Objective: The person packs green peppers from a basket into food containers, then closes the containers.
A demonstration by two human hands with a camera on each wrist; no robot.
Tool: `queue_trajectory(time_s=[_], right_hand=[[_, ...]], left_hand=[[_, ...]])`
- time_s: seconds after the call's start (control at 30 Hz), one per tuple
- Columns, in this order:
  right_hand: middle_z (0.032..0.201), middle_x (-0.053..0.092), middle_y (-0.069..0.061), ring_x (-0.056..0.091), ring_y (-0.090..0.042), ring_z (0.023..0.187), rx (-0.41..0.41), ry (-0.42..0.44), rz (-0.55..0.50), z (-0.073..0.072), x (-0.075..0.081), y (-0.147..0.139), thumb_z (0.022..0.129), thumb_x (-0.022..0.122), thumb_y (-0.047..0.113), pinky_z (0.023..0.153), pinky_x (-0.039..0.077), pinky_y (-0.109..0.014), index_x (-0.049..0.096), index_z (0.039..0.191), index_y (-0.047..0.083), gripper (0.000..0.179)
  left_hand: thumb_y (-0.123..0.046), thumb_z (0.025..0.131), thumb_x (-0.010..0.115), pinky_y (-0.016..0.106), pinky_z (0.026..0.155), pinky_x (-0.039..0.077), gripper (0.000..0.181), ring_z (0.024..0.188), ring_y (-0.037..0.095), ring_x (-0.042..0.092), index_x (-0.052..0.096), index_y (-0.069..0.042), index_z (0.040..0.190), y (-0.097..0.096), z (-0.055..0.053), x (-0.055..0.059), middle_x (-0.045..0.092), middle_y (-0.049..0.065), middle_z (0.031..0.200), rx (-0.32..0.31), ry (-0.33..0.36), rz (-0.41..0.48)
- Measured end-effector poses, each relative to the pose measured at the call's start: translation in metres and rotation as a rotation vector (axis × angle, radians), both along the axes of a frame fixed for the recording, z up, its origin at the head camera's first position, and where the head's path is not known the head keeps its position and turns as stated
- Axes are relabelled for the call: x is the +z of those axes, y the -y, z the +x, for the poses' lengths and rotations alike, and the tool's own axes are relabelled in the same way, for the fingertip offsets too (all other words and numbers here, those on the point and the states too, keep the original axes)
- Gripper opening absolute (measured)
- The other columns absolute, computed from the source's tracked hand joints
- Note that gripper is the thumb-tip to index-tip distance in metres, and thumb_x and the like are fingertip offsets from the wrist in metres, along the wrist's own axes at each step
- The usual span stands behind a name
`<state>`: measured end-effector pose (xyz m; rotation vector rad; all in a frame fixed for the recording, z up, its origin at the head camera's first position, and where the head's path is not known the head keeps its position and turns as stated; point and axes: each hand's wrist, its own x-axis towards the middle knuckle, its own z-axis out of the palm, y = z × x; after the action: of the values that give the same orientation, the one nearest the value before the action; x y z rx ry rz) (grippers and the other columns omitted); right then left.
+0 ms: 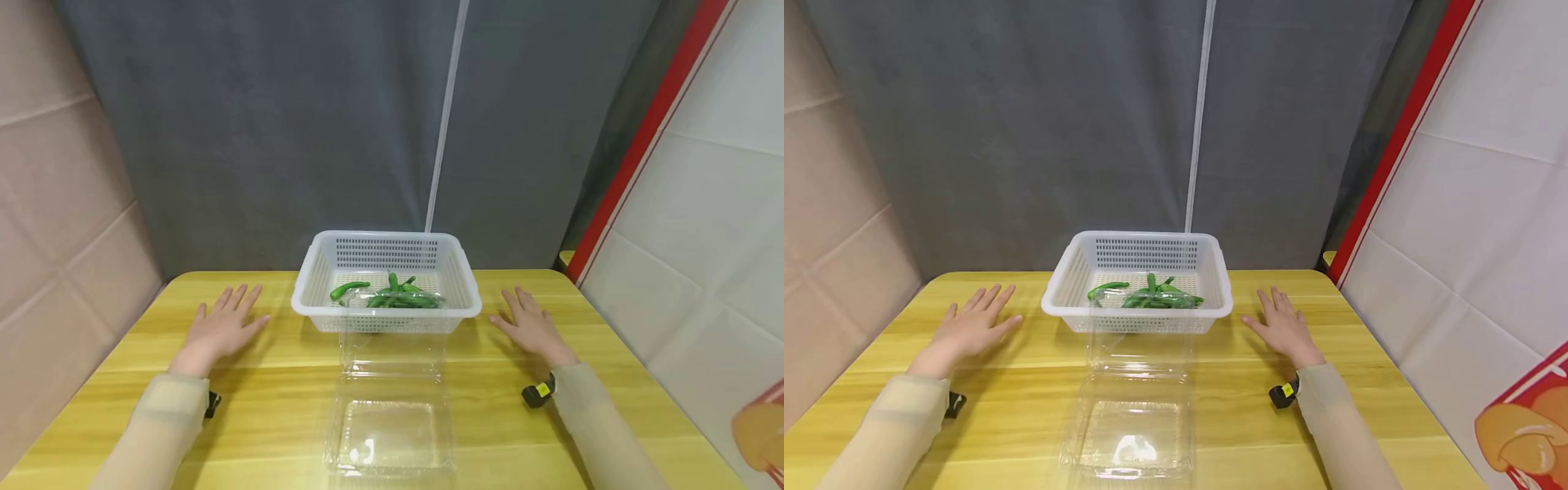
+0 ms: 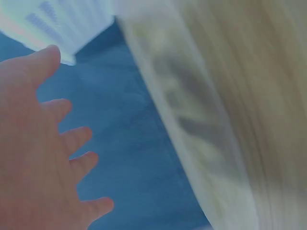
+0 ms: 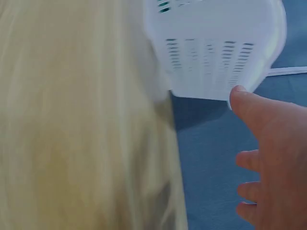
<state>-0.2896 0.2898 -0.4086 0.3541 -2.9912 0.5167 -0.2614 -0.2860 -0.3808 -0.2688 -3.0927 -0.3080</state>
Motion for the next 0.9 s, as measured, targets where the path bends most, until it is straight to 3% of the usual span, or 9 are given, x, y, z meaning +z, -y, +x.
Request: queue_trajectory(time_s=[0.3, 0.5, 0.63, 0.73, 0.8, 0.9], right_hand=[[0.141, 0.042, -0.031, 0.038, -0.049, 0.129, 0.07, -0.059, -0.114, 0.012, 0.021, 0.005, 0.097, 0.056, 0.046, 0.101, 0.032, -0.064, 0.055, 0.132, -0.002, 0.059], [0.121, 0.063, -0.02, 0.059, -0.039, 0.109, 0.096, -0.026, -0.193, 0.024, 0.032, 0.015, 0.095, 0.062, 0.038, 0.089, 0.047, -0.055, 0.064, 0.121, -0.001, 0.047], [0.109, 0.068, -0.01, 0.064, -0.028, 0.095, 0.116, 0.02, -0.21, 0.027, 0.037, 0.024, 0.095, 0.062, 0.038, 0.081, 0.052, -0.047, 0.068, 0.116, 0.003, 0.041], [0.103, 0.069, -0.005, 0.064, -0.023, 0.091, 0.149, 0.036, -0.189, 0.027, 0.039, 0.028, 0.094, 0.063, 0.038, 0.079, 0.052, -0.044, 0.069, 0.112, 0.006, 0.038], [0.101, 0.069, -0.003, 0.064, -0.02, 0.09, 0.182, 0.047, -0.178, 0.028, 0.039, 0.03, 0.094, 0.064, 0.039, 0.078, 0.052, -0.042, 0.07, 0.11, 0.006, 0.037], [0.098, 0.069, 0.001, 0.063, -0.016, 0.087, 0.25, 0.089, -0.175, 0.032, 0.039, 0.033, 0.093, 0.064, 0.038, 0.074, 0.052, -0.037, 0.071, 0.108, 0.006, 0.036]], left_hand=[[-0.056, 0.099, 0.041, 0.075, 0.1, 0.012, 0.074, 0.139, 0.049, 0.017, 0.015, -0.015, 0.156, -0.017, 0.02, 0.011, 0.02, 0.024, 0.155, -0.079, -0.073, 0.171], [-0.054, 0.1, 0.042, 0.07, 0.103, 0.018, 0.072, 0.139, 0.047, 0.021, 0.019, -0.014, 0.155, -0.025, 0.03, 0.021, 0.023, 0.021, 0.156, -0.122, -0.071, 0.241], [-0.053, 0.1, 0.043, 0.067, 0.102, 0.025, 0.071, 0.136, 0.047, 0.029, 0.026, -0.009, 0.153, -0.031, 0.035, 0.032, 0.032, 0.022, 0.152, -0.133, -0.083, 0.283], [-0.053, 0.099, 0.046, 0.061, 0.094, 0.04, 0.063, 0.122, 0.041, 0.05, 0.046, -0.008, 0.143, -0.037, 0.038, 0.038, 0.053, 0.018, 0.136, -0.117, -0.121, 0.312], [-0.051, 0.098, 0.05, 0.051, 0.082, 0.048, 0.052, 0.101, 0.032, 0.061, 0.061, -0.011, 0.129, -0.042, 0.041, 0.041, 0.066, 0.01, 0.115, -0.108, -0.153, 0.331], [-0.048, 0.096, 0.056, 0.035, 0.062, 0.046, 0.035, 0.07, 0.016, 0.057, 0.071, -0.017, 0.101, -0.052, 0.043, 0.042, 0.065, -0.003, 0.081, -0.125, -0.164, 0.36]])
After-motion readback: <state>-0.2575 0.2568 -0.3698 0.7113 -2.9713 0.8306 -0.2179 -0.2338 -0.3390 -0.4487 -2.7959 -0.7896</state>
